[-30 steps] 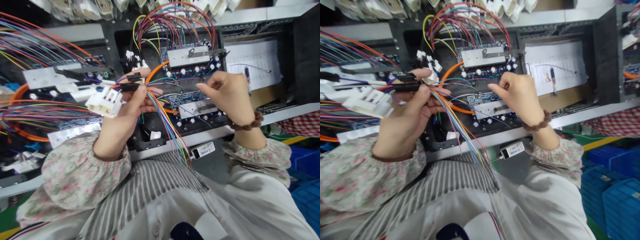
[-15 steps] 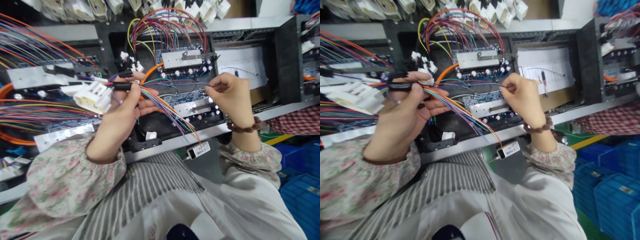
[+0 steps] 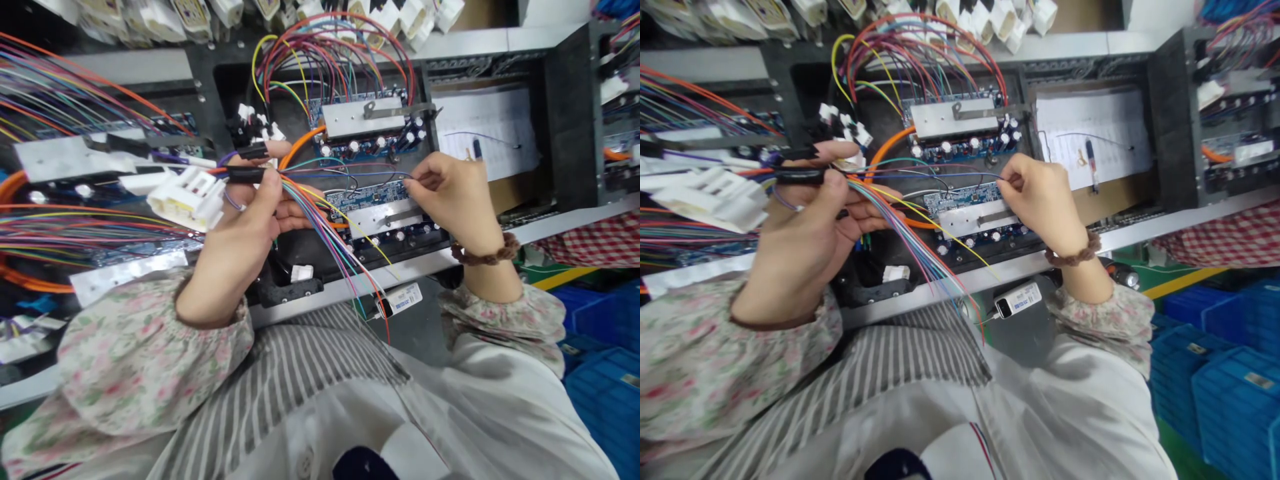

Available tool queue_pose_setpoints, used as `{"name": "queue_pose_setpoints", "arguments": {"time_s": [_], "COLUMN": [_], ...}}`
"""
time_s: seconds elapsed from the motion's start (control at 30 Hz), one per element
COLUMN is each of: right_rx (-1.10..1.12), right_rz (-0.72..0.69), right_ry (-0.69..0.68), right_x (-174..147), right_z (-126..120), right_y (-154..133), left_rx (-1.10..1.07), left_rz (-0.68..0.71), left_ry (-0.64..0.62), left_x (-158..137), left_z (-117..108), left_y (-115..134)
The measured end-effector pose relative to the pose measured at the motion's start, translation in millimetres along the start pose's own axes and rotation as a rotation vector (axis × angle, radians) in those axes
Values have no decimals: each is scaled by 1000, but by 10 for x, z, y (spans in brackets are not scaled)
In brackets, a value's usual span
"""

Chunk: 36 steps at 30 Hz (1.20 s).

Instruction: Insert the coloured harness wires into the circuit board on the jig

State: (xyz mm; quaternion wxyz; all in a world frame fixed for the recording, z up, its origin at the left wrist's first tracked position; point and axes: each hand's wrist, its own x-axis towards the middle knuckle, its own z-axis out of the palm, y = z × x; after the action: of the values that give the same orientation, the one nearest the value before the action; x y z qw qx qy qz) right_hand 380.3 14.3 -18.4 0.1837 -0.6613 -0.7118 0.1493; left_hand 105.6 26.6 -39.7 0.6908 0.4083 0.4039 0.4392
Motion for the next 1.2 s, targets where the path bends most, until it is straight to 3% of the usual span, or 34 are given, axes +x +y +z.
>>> {"name": "queue_pose_setpoints", "arguments": {"time_s": [0.1,0.17,0.3,0.33,0.4,0.5,0.77,1.03,1.2], "right_rx": [-55,21,43,-1,-27,76,211,214,97], "right_rz": [8,-51,-306,-277,-116,37,74,97,102], "right_ry": [23,29,-204,-164,50,303,252,209,118], "right_x": [-82,-185,-332,-330,-280,-154,-34,-14,-68], "right_z": [-56,-85,-146,-171,-217,-204,87,126,-19], "right_y": [-121,-278,-482,-467,-362,-149,-2,53,-35], "left_rx": [2,-12,-32,-32,-42,-52,-74,-76,-50], "left_rz": [3,6,9,-3,-13,29,109,79,63], "left_ry": [18,16,37,36,22,55,-20,4,36], "left_x": [3,2,-18,-26,-40,-44,28,7,-3], "left_z": [12,27,54,56,52,38,-45,-18,-1], "left_y": [-5,-5,-2,-5,-21,-62,-118,-56,-29]}}
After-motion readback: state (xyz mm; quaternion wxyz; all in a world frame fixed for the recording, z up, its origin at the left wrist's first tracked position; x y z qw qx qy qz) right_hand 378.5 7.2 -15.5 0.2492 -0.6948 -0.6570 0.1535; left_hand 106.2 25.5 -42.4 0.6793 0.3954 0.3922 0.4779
